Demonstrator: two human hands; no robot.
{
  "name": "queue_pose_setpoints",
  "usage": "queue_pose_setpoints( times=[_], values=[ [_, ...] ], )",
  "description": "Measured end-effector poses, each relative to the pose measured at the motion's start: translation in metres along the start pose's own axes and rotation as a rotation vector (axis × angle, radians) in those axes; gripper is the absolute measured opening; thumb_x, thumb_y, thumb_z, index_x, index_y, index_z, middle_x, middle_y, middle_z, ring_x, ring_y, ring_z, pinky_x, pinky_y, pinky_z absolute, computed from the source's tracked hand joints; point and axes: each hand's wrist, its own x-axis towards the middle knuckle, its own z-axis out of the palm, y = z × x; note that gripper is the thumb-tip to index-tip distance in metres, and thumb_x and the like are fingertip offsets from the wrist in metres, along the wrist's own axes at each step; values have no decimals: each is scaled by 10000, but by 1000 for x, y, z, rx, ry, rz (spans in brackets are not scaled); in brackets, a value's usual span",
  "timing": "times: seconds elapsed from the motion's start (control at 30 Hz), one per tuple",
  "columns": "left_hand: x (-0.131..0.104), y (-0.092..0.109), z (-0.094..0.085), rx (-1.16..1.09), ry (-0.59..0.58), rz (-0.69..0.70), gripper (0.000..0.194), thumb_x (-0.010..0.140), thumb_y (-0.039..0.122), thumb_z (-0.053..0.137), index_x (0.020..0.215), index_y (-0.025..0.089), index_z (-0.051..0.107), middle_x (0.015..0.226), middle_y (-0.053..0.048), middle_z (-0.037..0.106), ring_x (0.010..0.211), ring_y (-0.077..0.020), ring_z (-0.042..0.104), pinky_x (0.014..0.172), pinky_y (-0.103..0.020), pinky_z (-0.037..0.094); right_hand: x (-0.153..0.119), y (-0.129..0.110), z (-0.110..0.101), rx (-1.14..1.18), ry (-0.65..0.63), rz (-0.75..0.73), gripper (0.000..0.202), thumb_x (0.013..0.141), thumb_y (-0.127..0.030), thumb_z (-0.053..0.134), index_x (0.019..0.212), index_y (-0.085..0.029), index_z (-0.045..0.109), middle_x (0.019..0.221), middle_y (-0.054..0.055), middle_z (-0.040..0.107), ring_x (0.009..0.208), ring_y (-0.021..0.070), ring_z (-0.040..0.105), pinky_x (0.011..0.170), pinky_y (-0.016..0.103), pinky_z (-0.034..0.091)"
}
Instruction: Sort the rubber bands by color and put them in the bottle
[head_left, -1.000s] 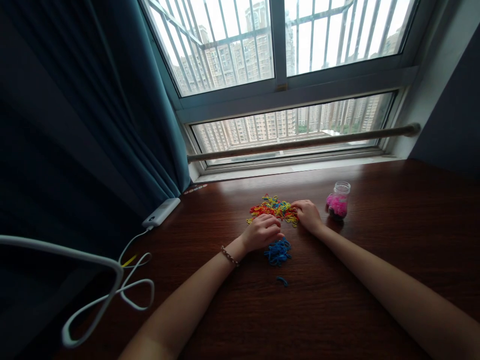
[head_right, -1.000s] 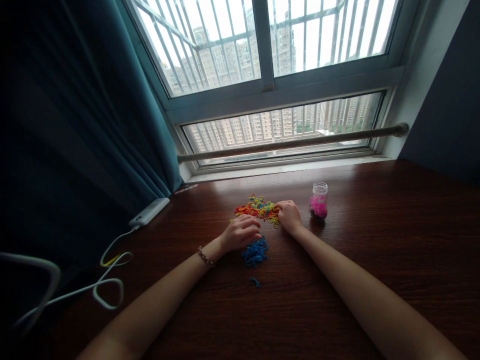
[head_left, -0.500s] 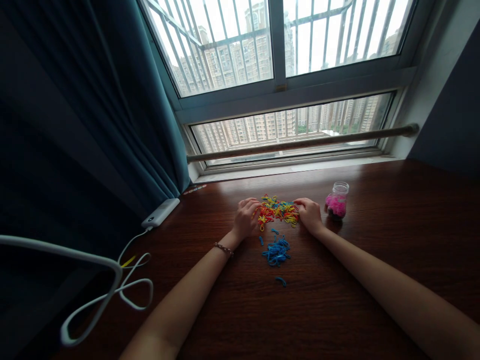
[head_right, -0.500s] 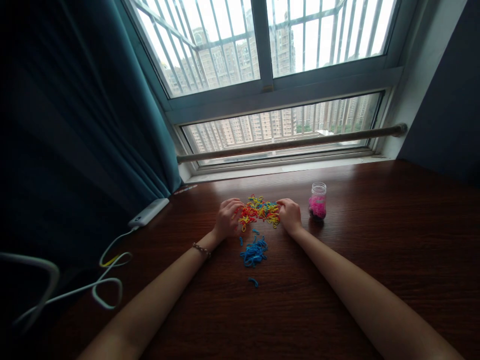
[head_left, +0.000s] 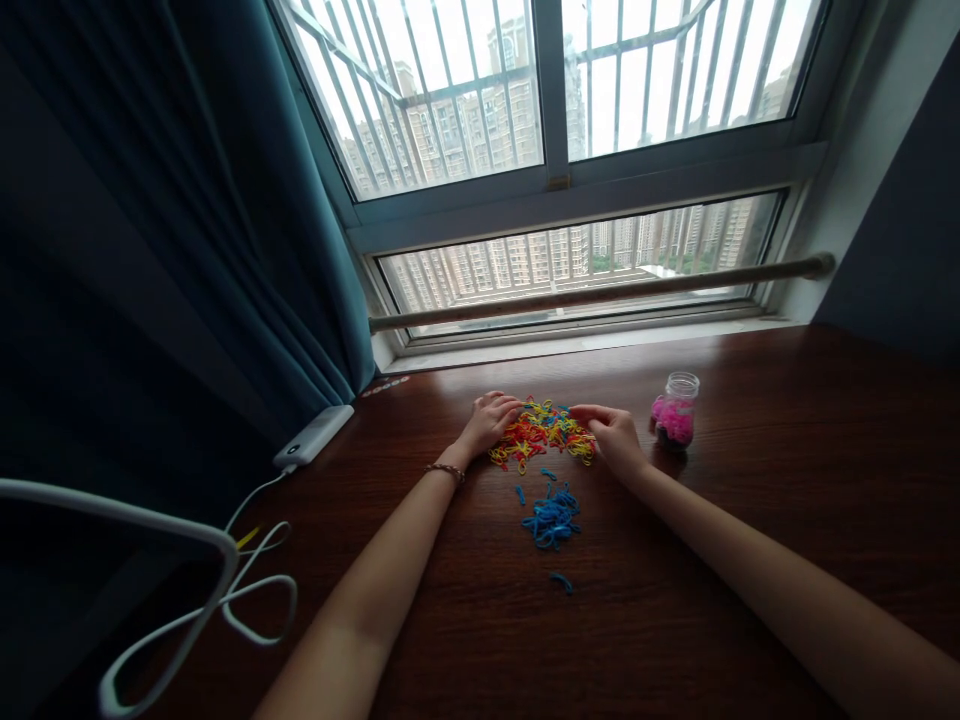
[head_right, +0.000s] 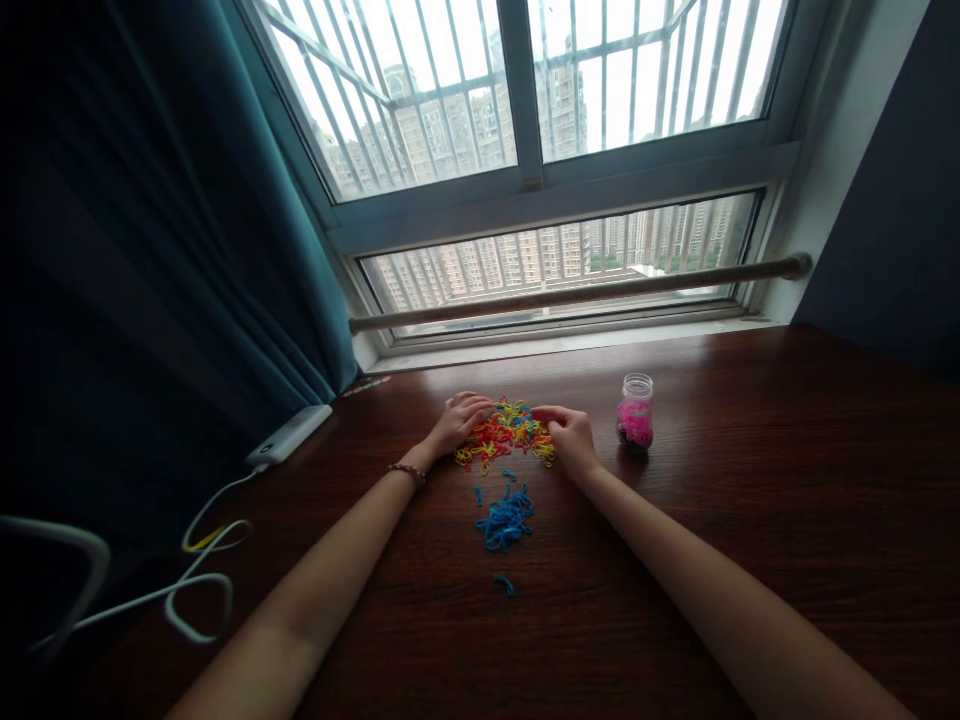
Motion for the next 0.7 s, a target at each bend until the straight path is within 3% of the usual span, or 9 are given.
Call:
queue_pose_setpoints(
  times=[0.13,0.27,0.37,0.5,0.7],
  values=[
    [-1,1,1,8,-82,11,342,887,353,296,1170,334,487,1212,18,516,1149,-209,346,962,-439,228,-13,-16,15,109,-263,57,236,651,-198,522,804,-144,694,799,60,688,766,181,631,747,337,498],
    [-1,1,2,14,-118,59,345,892,348,278,1166,349,489,1230,29,503,1165,-198,338,976,-432,226,-22,-25,19,21,-566,-29,226,644,-146,485,709,-166,701,760,23,688,743,157,627,761,312,487],
    [0,0,3,14,-99,70,334,890,341,291,1145,355,507,1207,36,525,1160,-192,357,975,-431,240,-22,-24,18,-7,-663,-82,273,632,-107,430,661,-170,694,774,17,688,761,156,631,769,300,483],
    [0,1,3,2,-50,92,310,875,331,345,1117,337,538,1163,18,561,1126,-183,400,966,-405,271,-14,-18,10,-95,-498,-138,278,630,-110,420,652,-181,688,755,9,689,754,161,633,766,307,486],
    [-3,8,-6,40,16,76,332,859,279,386,1170,287,503,1193,-21,530,1125,-203,389,960,-420,281,-1,1,-8,-356,-48,-116,276,638,-128,419,664,-188,687,690,12,681,642,158,614,611,254,479]
  ],
)
